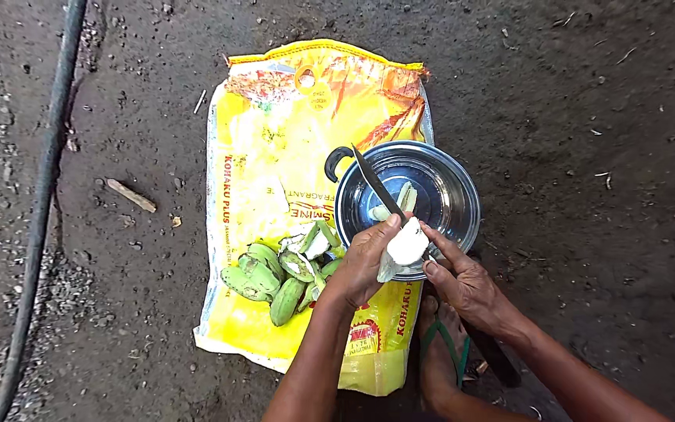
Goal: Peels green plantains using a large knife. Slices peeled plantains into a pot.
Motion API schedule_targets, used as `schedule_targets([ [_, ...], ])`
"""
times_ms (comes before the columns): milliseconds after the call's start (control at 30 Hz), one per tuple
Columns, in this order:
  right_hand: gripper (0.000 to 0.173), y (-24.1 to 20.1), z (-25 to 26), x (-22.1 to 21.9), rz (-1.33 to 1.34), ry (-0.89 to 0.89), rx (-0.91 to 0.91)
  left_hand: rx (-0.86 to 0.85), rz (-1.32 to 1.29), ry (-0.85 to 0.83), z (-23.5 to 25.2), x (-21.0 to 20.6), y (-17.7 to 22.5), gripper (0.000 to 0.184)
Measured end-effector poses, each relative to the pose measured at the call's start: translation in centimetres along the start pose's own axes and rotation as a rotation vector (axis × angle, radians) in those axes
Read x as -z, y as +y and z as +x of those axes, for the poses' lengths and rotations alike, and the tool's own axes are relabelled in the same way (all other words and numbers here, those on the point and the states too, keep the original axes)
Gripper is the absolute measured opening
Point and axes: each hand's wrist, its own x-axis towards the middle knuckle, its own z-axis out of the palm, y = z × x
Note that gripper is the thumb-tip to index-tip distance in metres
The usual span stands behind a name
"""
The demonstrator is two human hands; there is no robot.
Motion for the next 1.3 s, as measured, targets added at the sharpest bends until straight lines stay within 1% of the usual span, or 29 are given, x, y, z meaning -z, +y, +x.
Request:
schedule_targets([
  [100, 0.063, 0.5, 0.1, 0.0, 0.214, -0.056, -0.106, 0.032, 0.142, 0.001, 0.1, 0.7, 0.0, 0.031],
  [133, 0.062, 0.3, 0.1, 0.2, 0.282, -0.068, -0.149, 0.047, 0.186, -0.016, 0.1, 1.1, 0.1, 0.030],
  [200, 0.057, -0.2, 0.4, 0.8, 0.415, -0.112, -0.238, 0.085, 0.200, -0.061, 0.0, 2.0, 0.7, 0.034],
  [233, 0.057, -0.3, 0.6, 1.1, 0.456, -0.130, -0.267, 0.079, 0.183, -0.053, 0.0, 2.4, 0.9, 0.036],
  [333, 0.065, 0.2, 0.6, 1.2, 0.447, -0.157, -0.293, -0.018, 0.060, 0.112, 0.3, 2.8, 1.2, 0.036],
  [467, 0.075, 1.1, 0.2, 0.9, 0.340, -0.135, -0.269, -0.094, -0.073, 0.293, 0.9, 2.1, 1.1, 0.037],
  [567, 0.075, 0.9, -0.5, 1.3, 0.366, -0.183, -0.196, -0.123, -0.155, 0.395, 1.6, 0.8, 0.6, 0.035],
  [633, 0.079, 0.4, -0.8, 1.3, 0.356, -0.239, -0.105, -0.101, -0.241, 0.396, 2.0, 0.3, 0.3, 0.035],
  [700, 0.081, -0.2, -1.0, 1.1, 0.231, -0.263, 0.000, -0.059, -0.330, 0.318, 2.0, -0.1, 0.1, 0.040],
  [767, 0.081, -1.0, -1.4, 0.7, 0.030, -0.244, 0.105, -0.041, -0.399, 0.218, 1.9, -0.6, 0.0, 0.043],
  [800, 0.080, -1.2, -1.5, 0.4, -0.056, -0.231, 0.158, -0.041, -0.447, 0.179, 1.9, -0.7, -0.1, 0.042],
  [867, 0.078, -1.3, -1.8, -0.3, -0.165, -0.208, 0.267, -0.041, -0.547, 0.114, 2.2, -0.7, -0.6, 0.032],
  [933, 0.077, -1.1, -2.0, -0.8, -0.219, -0.176, 0.365, -0.027, -0.608, 0.109, 2.4, -1.0, -0.8, 0.029],
  [1000, 0.076, -1.0, -2.1, -1.1, -0.255, -0.142, 0.410, 0.011, -0.652, 0.152, 2.4, -1.6, -0.6, 0.034],
  [1100, 0.074, -0.8, -1.9, -1.3, -0.247, -0.119, 0.432, -0.006, -0.694, 0.142, 1.9, -1.8, -0.6, 0.043],
  [1200, 0.073, -0.7, -1.8, -1.4, -0.243, -0.125, 0.448, -0.072, -0.721, 0.129, 1.6, -1.8, -0.8, 0.040],
  [1300, 0.073, -0.7, -1.7, -1.6, -0.243, -0.121, 0.454, -0.063, -0.752, 0.134, 1.5, -2.0, -0.5, 0.038],
])
